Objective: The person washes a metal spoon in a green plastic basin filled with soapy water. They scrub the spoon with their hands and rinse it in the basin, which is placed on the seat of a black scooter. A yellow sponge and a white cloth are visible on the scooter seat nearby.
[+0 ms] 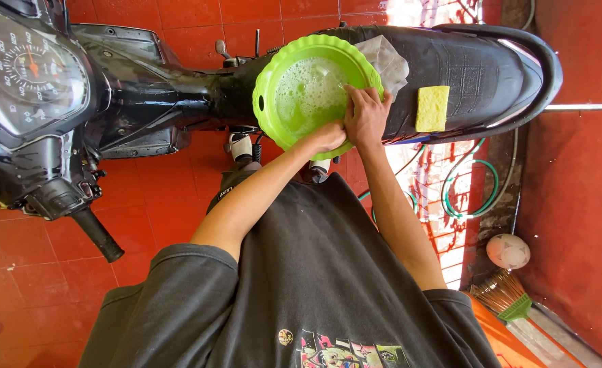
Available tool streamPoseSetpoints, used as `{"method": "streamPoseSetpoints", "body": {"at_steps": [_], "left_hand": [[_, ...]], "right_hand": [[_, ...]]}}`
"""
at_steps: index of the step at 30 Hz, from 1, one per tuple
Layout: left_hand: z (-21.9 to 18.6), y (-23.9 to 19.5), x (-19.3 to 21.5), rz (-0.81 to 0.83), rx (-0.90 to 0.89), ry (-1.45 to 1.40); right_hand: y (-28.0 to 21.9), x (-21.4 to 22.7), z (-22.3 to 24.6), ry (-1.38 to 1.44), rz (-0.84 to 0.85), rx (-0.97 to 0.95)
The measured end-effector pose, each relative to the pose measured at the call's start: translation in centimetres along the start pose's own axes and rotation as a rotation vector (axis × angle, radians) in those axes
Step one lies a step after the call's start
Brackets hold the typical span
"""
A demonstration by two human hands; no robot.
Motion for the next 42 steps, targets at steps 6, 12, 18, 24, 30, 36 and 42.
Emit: {"method": "streamPoseSetpoints", "body": {"at_steps": [6, 12, 18, 24, 30, 36, 42], "left_hand": [[-7.1, -4.8, 2.9, -0.187, -0.218, 0.107], [-2.9, -0.5, 1.0, -0.129, -0.132, 0.060], [1.5, 2.5, -0.6, -0.073, -0.031, 0.016], [5.8, 5.2, -2.2, -0.019, 0.067, -0.023], [12.1, 10.0, -3.6, 0.044, 0.161, -0.047], [14.0, 9.1, -1.3, 0.170, 0.051, 0.281], [0.1, -1.5, 5.5, -0.089, -0.101, 0.242]], "right_hand": [[-0.2, -0.1, -0.2, 0.005, 0.005, -0.009], [-0.1, -0.1, 0.1, 0.003, 0.008, 0.018], [0.1, -0.1, 0.3, 0.000, 0.008, 0.023], [0.3, -0.1, 0.5, 0.002, 0.020, 0.025], [0.6, 0.5, 1.3, 0.002, 0.021, 0.022], [0.7, 0.7, 1.4, -0.001, 0.002, 0.035], [0.8, 0.9, 1.4, 0.004, -0.010, 0.036]]}}
Point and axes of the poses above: each hand's wrist, its own y-axis towards the middle knuckle, its own x-axis out of the back of the hand, z = x × y, the point moved 8 cm from there along y, towards the middle knuckle, and after that the axes turned 2 degrees about z, right-handed, at the moved point
